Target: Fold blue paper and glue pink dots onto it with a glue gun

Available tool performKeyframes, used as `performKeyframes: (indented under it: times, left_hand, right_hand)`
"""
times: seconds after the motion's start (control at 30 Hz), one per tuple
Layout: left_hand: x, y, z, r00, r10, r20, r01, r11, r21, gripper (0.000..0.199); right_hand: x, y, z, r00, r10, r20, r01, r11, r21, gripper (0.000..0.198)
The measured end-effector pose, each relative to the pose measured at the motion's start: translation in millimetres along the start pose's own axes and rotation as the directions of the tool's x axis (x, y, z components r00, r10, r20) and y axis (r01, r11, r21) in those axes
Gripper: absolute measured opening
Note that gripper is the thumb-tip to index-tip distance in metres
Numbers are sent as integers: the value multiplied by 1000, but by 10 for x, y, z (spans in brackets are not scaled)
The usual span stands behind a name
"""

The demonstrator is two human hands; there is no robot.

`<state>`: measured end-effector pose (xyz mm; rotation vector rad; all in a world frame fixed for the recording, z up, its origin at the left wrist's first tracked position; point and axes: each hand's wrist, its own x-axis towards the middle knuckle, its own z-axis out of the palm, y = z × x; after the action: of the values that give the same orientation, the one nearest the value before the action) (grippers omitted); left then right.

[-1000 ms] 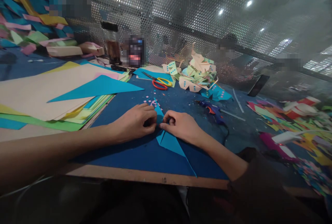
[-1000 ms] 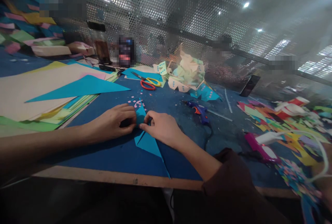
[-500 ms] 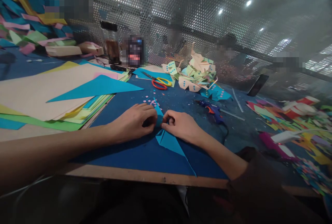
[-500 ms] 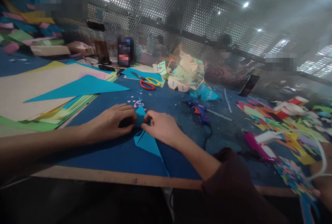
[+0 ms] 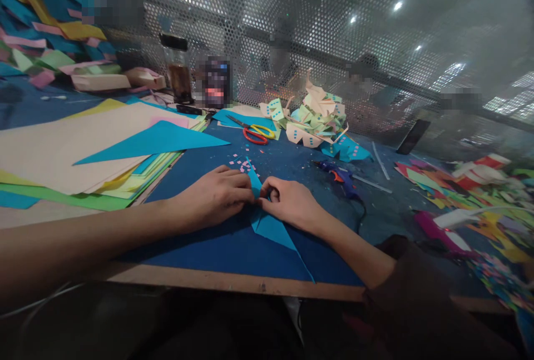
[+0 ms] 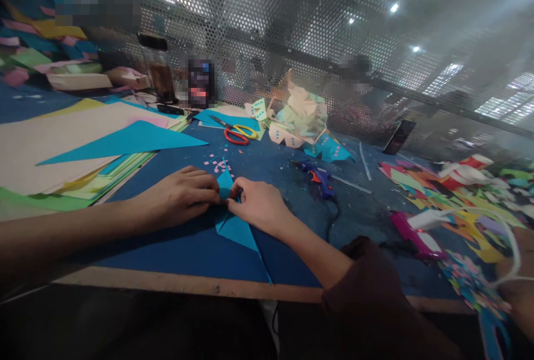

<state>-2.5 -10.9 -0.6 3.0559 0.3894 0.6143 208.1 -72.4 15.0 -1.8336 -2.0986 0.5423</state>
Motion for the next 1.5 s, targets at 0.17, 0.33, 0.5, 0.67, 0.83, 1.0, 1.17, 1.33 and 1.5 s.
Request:
performKeyframes:
  times: [0.17,0.33,0.5,0.67,0.83,1.0,1.17,1.33,1.5]
  left_hand:
    - [-2,23,-42,998,58,25,-60,995,86,21]
    - [4,33,-73,994,103,35,-107,982,155,17]
    - [-9,25,-87,992,126,26,-129,976,175,16]
    - [-38,24,-112,990,135,34,-139,978,156,18]
    - [-47,28,-149,990,144,2,-144,984,106,22]
    - [-66,33,-173,987,146,60,-153,978,144,27]
    - [-85,37,-162,991,132,17,-132,990,52,27]
    - [-68,54,-164,986,164,15,-165,985,53,30]
    - [-78,58,-147,987,158,28,-159,984,77,27]
  right_hand:
    - [4,-7,7,1000,-9,-8,9,1000,-11,12]
    - [3,-3,13,1000,-5,-12,5,1000,-8,10]
    - [2,13,18,1000,-20,-3,20,1000,-2,10]
    - [-6,2,9,1000,-15,-12,15,1000,8,9]
    - [-20,-15,-5,1000,-11,-8,11,1000,19,8]
    - [-19,8,4,999,-30,-20,30,999,26,8]
    - [-12,15,3,999,-34,-10,34,999,23,7]
    - [-13,-1,1,1000,-24,-11,24,1000,17,7]
    - [-15,12,4,1000,-31,-7,31,999,22,7]
